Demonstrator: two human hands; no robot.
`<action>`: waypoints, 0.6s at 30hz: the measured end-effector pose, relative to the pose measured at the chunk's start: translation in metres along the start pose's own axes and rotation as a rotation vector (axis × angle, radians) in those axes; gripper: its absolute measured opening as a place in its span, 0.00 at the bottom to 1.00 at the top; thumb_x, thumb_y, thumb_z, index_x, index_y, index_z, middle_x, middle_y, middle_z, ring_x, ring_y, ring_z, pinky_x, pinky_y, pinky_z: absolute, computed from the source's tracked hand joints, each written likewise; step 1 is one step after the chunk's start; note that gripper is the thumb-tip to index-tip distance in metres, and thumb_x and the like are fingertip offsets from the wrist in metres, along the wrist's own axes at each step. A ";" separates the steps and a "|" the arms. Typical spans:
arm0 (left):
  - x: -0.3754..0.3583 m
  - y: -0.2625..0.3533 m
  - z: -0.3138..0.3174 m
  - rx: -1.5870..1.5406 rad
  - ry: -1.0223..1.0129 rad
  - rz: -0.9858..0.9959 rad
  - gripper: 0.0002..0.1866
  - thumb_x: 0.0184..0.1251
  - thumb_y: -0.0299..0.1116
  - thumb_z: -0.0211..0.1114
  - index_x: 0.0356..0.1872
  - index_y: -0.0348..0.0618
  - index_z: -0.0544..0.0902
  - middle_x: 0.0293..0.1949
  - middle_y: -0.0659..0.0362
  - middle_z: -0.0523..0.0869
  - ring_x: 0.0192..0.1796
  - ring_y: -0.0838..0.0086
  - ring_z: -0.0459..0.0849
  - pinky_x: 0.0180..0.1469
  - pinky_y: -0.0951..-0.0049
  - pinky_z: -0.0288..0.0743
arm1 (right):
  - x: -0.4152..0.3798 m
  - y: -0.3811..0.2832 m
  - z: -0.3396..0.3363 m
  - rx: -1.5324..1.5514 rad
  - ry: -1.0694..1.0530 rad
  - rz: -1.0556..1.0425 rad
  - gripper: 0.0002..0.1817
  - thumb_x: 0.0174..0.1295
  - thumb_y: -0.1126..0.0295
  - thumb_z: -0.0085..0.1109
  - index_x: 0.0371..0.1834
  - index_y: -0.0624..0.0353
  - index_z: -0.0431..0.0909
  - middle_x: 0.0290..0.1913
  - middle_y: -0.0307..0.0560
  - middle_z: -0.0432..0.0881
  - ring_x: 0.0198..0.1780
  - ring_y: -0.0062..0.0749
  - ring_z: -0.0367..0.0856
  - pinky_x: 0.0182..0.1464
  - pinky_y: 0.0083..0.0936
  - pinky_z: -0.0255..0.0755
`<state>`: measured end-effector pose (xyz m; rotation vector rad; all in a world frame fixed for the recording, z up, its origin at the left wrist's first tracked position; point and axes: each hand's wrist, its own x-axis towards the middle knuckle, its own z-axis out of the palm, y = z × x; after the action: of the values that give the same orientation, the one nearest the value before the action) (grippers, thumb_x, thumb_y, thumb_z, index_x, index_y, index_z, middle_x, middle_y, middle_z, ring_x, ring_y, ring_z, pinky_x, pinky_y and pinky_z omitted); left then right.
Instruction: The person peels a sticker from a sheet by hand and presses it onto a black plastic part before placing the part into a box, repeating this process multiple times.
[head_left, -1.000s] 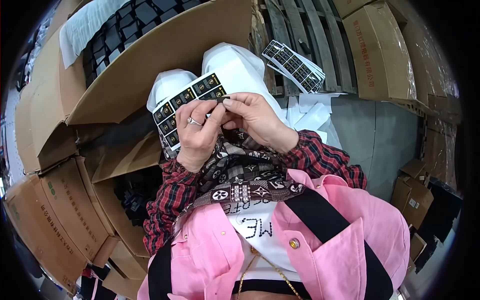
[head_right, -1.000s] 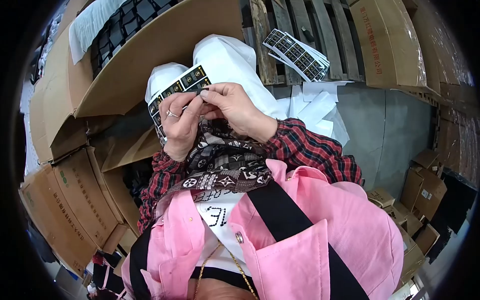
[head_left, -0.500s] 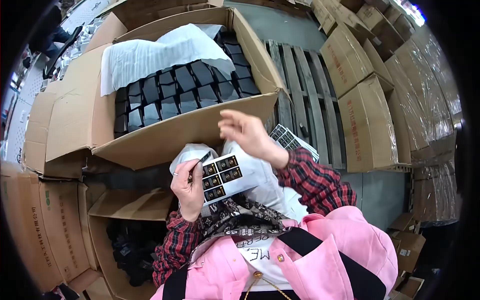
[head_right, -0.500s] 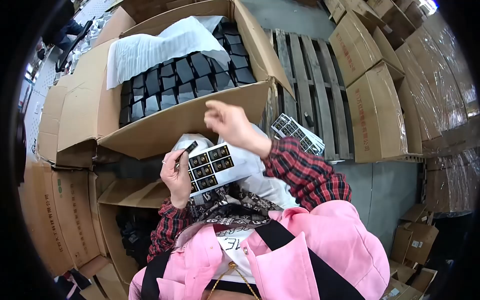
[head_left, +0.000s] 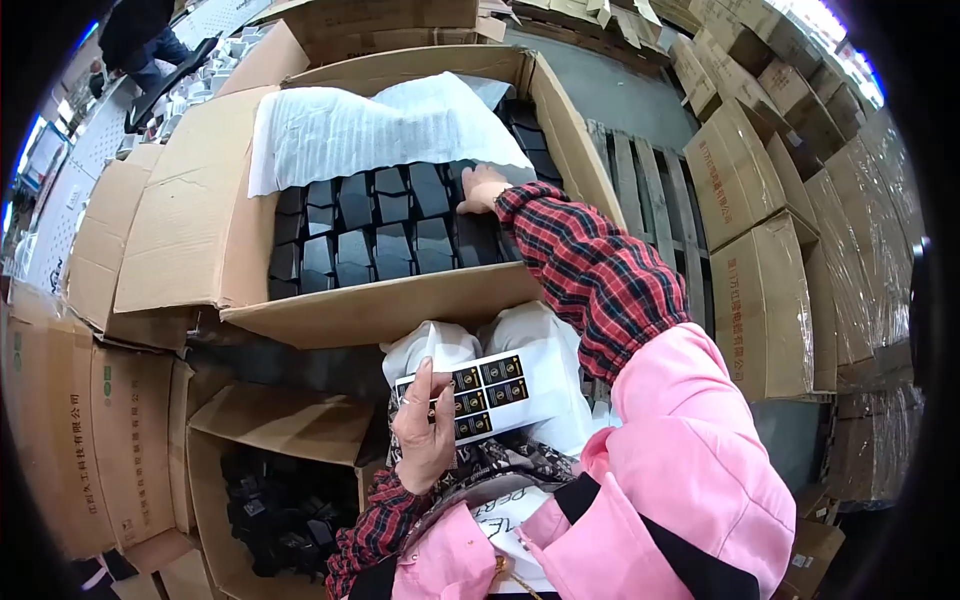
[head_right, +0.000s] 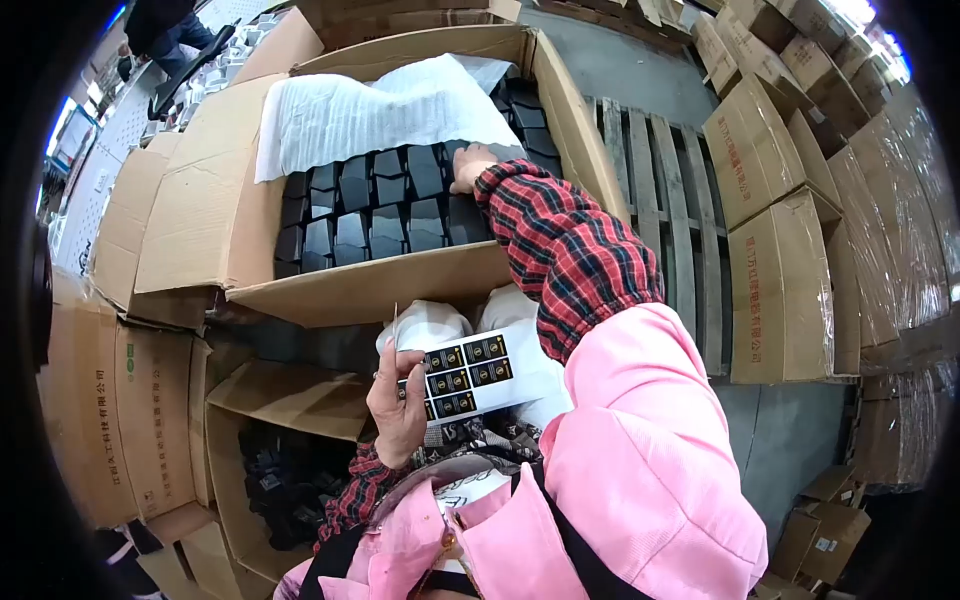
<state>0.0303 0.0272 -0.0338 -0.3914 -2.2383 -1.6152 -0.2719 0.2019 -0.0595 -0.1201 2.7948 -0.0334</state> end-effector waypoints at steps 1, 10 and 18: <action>0.002 0.000 0.002 -0.016 -0.002 -0.002 0.22 0.53 0.18 0.54 0.52 0.34 0.67 0.30 0.52 0.78 0.30 0.68 0.78 0.33 0.75 0.71 | -0.006 0.000 -0.005 -0.005 0.061 0.027 0.30 0.46 0.54 0.58 0.50 0.62 0.67 0.52 0.55 0.68 0.54 0.44 0.66 0.53 0.32 0.64; 0.009 0.016 -0.013 -0.293 0.028 -0.286 0.21 0.63 0.26 0.48 0.58 0.38 0.61 0.34 0.61 0.77 0.33 0.83 0.73 0.39 0.83 0.69 | -0.129 0.001 -0.033 1.064 0.320 -0.566 0.03 0.50 0.75 0.55 0.26 0.62 0.72 0.21 0.35 0.72 0.27 0.14 0.67 0.31 0.15 0.64; 0.007 0.038 0.004 -0.303 -0.072 -0.178 0.23 0.62 0.25 0.49 0.58 0.36 0.59 0.34 0.58 0.76 0.33 0.80 0.74 0.38 0.82 0.69 | -0.084 0.022 -0.003 0.284 -0.013 -0.331 0.31 0.43 0.61 0.60 0.52 0.61 0.65 0.48 0.55 0.72 0.52 0.44 0.68 0.52 0.31 0.63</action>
<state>0.0397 0.0427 0.0001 -0.3383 -2.1327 -2.0746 -0.1961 0.2315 -0.0299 -0.5055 2.6922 -0.5042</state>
